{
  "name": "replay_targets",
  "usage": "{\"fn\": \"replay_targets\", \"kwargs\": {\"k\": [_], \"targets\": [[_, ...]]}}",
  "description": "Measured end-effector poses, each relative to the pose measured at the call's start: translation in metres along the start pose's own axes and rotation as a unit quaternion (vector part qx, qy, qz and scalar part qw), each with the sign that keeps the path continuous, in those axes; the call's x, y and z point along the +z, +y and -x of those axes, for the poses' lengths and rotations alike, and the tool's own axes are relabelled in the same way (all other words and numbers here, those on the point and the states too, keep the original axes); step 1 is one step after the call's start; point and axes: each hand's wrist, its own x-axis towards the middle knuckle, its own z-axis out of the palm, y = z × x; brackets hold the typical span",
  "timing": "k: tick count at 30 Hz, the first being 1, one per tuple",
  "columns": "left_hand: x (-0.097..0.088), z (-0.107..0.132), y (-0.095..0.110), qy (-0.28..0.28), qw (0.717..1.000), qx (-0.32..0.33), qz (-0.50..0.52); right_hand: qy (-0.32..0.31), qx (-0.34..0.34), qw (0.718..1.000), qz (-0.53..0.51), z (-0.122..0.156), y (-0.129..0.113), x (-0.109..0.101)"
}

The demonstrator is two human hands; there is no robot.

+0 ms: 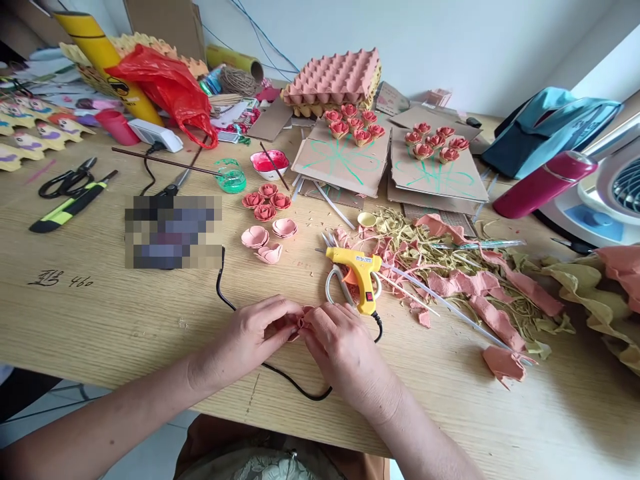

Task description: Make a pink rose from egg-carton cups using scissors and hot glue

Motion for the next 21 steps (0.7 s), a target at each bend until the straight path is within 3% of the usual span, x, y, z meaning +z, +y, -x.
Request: {"fn": "replay_targets", "kwargs": {"k": [10,21], "targets": [[-0.0015,0.0014,-0.0037,-0.022,1.000,0.004,0.006,-0.009,0.004,1.000,-0.024,-0.0006,-0.0009,0.0007],[0.0005,-0.0002,-0.0031,0.005,1.000,0.007,0.004,-0.008,-0.011,1.000,-0.002,-0.0015,0.0000,0.0015]]}}
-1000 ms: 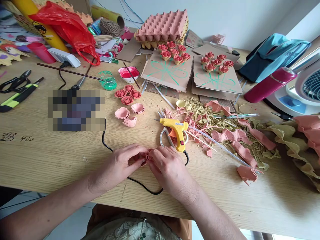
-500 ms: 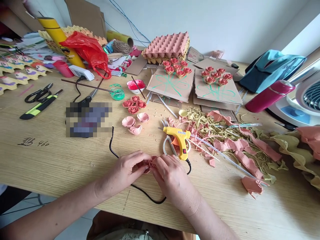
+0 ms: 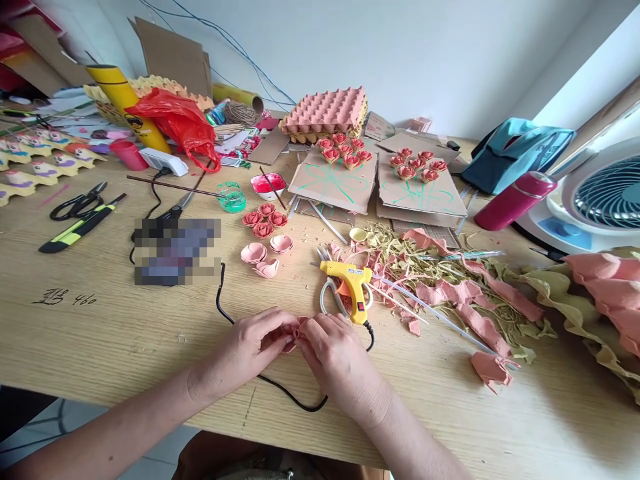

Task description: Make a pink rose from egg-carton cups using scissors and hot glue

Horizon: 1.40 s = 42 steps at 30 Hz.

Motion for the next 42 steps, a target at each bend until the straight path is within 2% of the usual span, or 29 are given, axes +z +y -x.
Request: {"fn": "replay_targets", "kwargs": {"k": [5,11,16,21,26,30,35,38,42], "targets": [[0.000,0.001,-0.005,-0.013,1.000,0.001,0.000,-0.010,0.016,1.000,0.004,-0.001,-0.001,0.000],[0.001,0.001,-0.007,-0.001,1.000,-0.023,0.013,-0.009,-0.004,1.000,0.010,-0.004,-0.004,-0.008],[0.003,0.000,-0.008,0.011,0.999,-0.028,0.014,0.048,0.011,0.999,-0.002,-0.003,-0.003,-0.015],[0.002,-0.003,-0.006,0.006,0.999,-0.034,0.025,0.089,0.023,0.995,0.032,-0.004,0.004,-0.022],[-0.001,-0.002,-0.003,0.027,0.999,-0.025,0.031,0.161,0.075,0.984,0.016,-0.002,0.017,-0.033],[-0.002,-0.003,-0.002,0.047,0.999,-0.009,0.018,0.184,0.099,0.978,0.012,-0.001,0.022,-0.039],[-0.005,-0.003,-0.003,0.052,0.998,0.018,-0.031,0.152,0.067,0.986,0.011,-0.003,0.014,-0.034],[-0.005,-0.002,-0.003,0.040,0.998,0.023,-0.036,0.094,0.040,0.995,0.000,-0.003,0.007,-0.027],[-0.005,-0.002,-0.004,0.012,0.999,0.035,-0.012,0.016,0.037,0.999,-0.012,-0.003,0.002,-0.018]]}}
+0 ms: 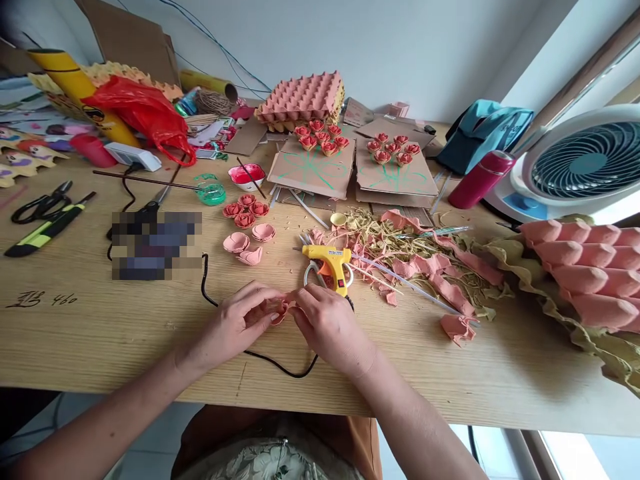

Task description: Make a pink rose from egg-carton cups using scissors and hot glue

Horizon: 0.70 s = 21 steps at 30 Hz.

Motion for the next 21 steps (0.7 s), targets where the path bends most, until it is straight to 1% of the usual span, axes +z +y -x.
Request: {"fn": "replay_targets", "kwargs": {"k": [3,5,12,21], "targets": [[0.000,0.000,0.000,-0.002,1.000,0.008,0.007,-0.031,0.008,0.999,0.004,0.001,0.000,0.003],[0.000,0.000,-0.001,0.002,1.000,0.011,0.006,-0.039,0.012,0.999,0.011,0.001,0.000,0.004],[0.002,0.000,0.000,0.001,1.000,-0.005,0.003,-0.039,0.002,0.999,0.026,-0.001,-0.001,0.011],[0.002,-0.001,0.001,0.028,0.999,-0.023,0.034,-0.040,0.000,0.999,-0.026,-0.005,-0.004,0.016]]}}
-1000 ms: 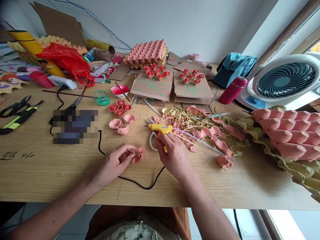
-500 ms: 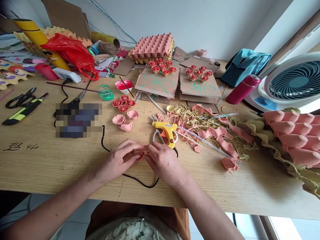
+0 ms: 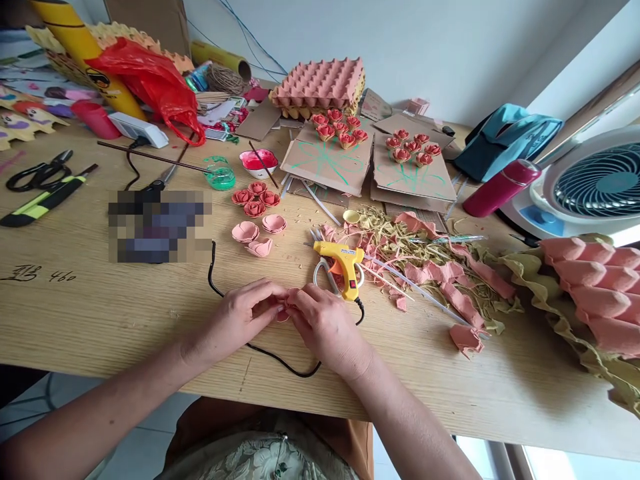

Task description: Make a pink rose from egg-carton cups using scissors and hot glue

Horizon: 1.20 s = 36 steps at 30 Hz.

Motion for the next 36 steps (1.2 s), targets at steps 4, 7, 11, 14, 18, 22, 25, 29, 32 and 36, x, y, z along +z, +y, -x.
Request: {"fn": "replay_targets", "kwargs": {"k": [4,7,11,14,18,22,25,29,32,36], "targets": [[0.0009,-0.0007,-0.0016,0.002,1.000,-0.019,0.014,0.001,0.001,1.000,-0.008,-0.0016,-0.0001,0.0014],[0.0019,-0.0013,-0.0036,0.000,0.999,-0.027,0.019,0.006,-0.001,1.000,-0.018,-0.0025,-0.0008,0.0012],[0.0025,-0.0016,-0.0037,0.000,0.999,-0.027,0.024,0.023,0.004,0.999,-0.028,-0.0021,-0.0024,0.0001],[0.0025,-0.0015,-0.0021,0.009,0.999,-0.026,0.023,0.033,0.009,0.999,-0.025,-0.0016,-0.0027,-0.0001],[0.0027,-0.0015,-0.0018,0.005,1.000,-0.022,0.015,0.031,0.014,0.999,-0.022,-0.0018,-0.0012,0.0014],[0.0033,-0.0015,-0.0040,0.002,1.000,-0.012,0.011,0.041,0.012,0.998,-0.037,-0.0019,0.0009,0.0044],[0.0037,-0.0011,-0.0050,0.003,1.000,-0.010,0.012,0.045,0.011,0.998,-0.045,-0.0019,0.0015,0.0056],[0.0035,-0.0006,-0.0038,0.014,1.000,-0.015,0.004,0.045,0.018,0.998,-0.046,-0.0012,0.0014,0.0045],[0.0031,-0.0004,-0.0023,0.019,1.000,-0.018,0.007,0.044,0.026,0.998,-0.048,-0.0002,0.0018,0.0029],[0.0027,-0.0002,-0.0016,0.017,1.000,-0.018,0.001,0.038,0.024,0.998,-0.049,0.0012,0.0031,0.0027]]}}
